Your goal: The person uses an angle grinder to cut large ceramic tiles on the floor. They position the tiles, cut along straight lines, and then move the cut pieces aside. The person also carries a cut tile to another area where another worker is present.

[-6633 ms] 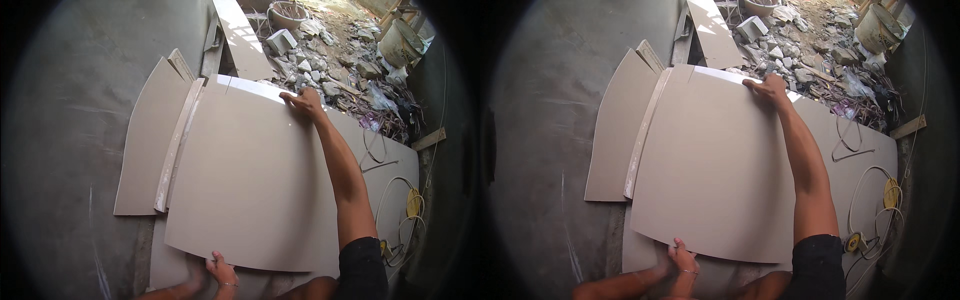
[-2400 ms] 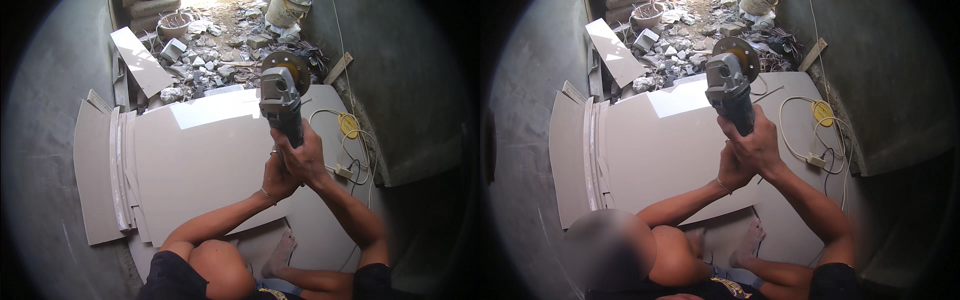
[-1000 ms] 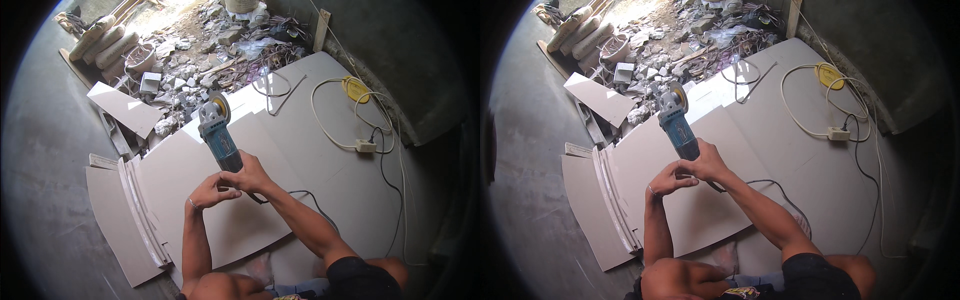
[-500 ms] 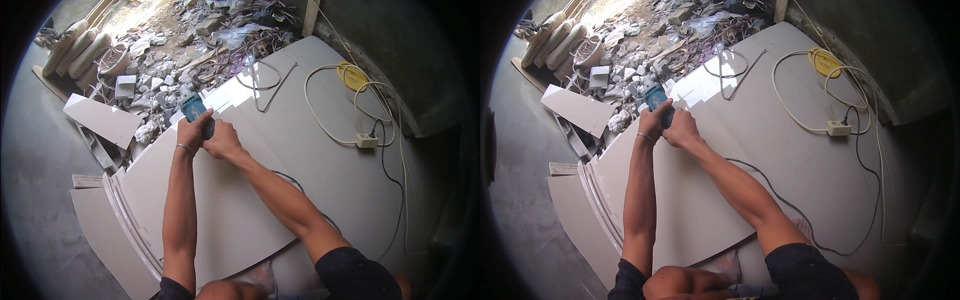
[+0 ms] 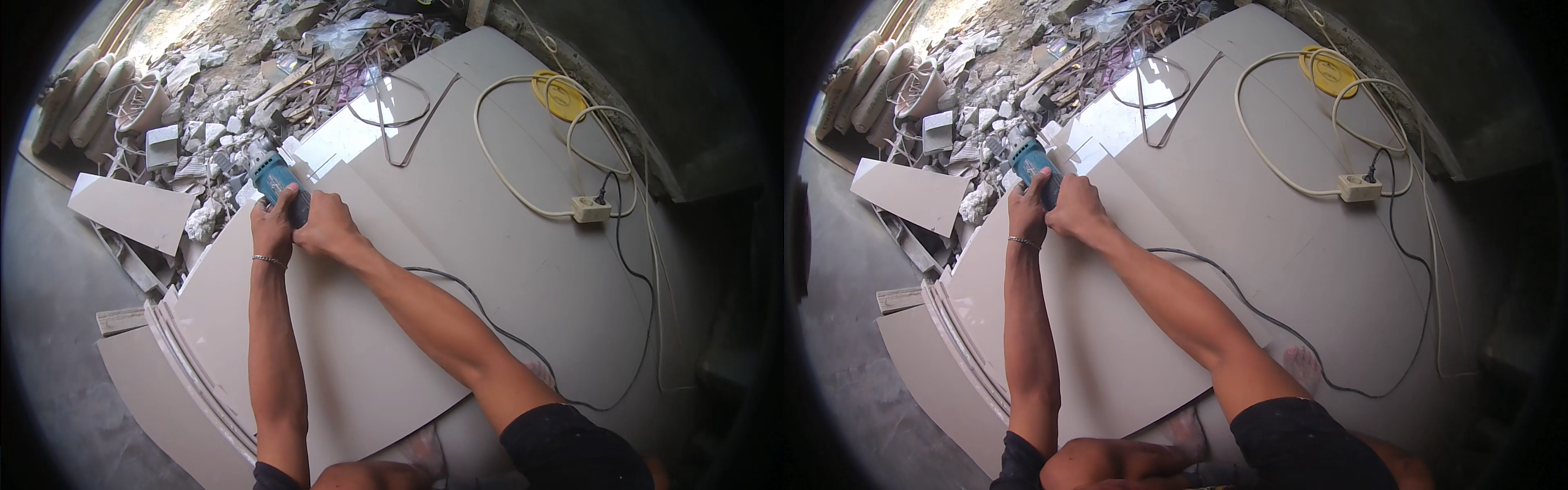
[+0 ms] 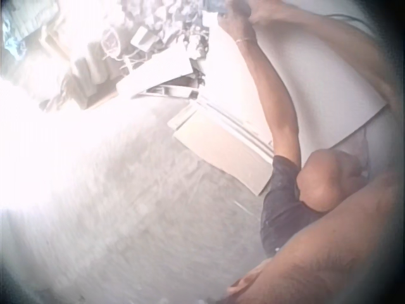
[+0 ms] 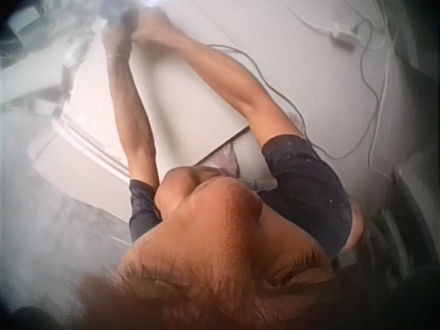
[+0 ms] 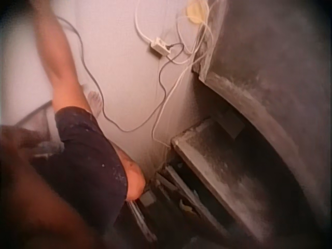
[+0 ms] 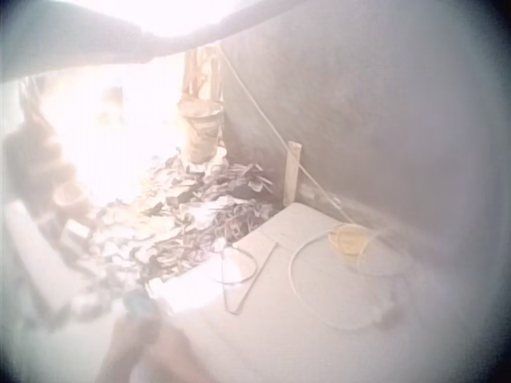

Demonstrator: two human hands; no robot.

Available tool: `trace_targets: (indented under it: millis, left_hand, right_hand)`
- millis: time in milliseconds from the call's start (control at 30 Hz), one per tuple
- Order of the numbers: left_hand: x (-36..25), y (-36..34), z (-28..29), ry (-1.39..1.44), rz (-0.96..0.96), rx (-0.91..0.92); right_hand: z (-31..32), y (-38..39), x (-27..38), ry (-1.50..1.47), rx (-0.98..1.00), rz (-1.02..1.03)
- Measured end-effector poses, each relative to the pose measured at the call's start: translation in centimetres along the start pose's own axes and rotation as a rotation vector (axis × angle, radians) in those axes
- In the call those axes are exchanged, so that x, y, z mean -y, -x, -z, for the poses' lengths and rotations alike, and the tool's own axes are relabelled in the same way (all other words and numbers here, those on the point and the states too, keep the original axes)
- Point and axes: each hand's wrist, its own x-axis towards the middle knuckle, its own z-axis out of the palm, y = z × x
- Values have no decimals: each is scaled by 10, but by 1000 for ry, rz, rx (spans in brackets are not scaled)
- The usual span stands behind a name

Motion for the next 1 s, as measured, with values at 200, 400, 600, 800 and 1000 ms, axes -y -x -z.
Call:
trace_targets:
  millis: [200, 400, 600, 800, 1000]
  left_hand:
    - [2, -2, 2, -18, 19, -19]
    - [2, 0, 2, 21, 10, 4]
    - [2, 1, 1, 24, 11, -15]
    - [4, -2, 2, 35, 22, -23]
    - [5, -4, 3, 40, 20, -22]
  right_hand:
    - [5, -1, 5, -24, 77, -63]
    - [0, 0, 4, -43, 45, -56]
    - [-7, -3, 4, 9, -12, -23]
    - [-6, -3, 4, -1, 4, -41]
    - [-7, -3, 4, -19, -4, -43]
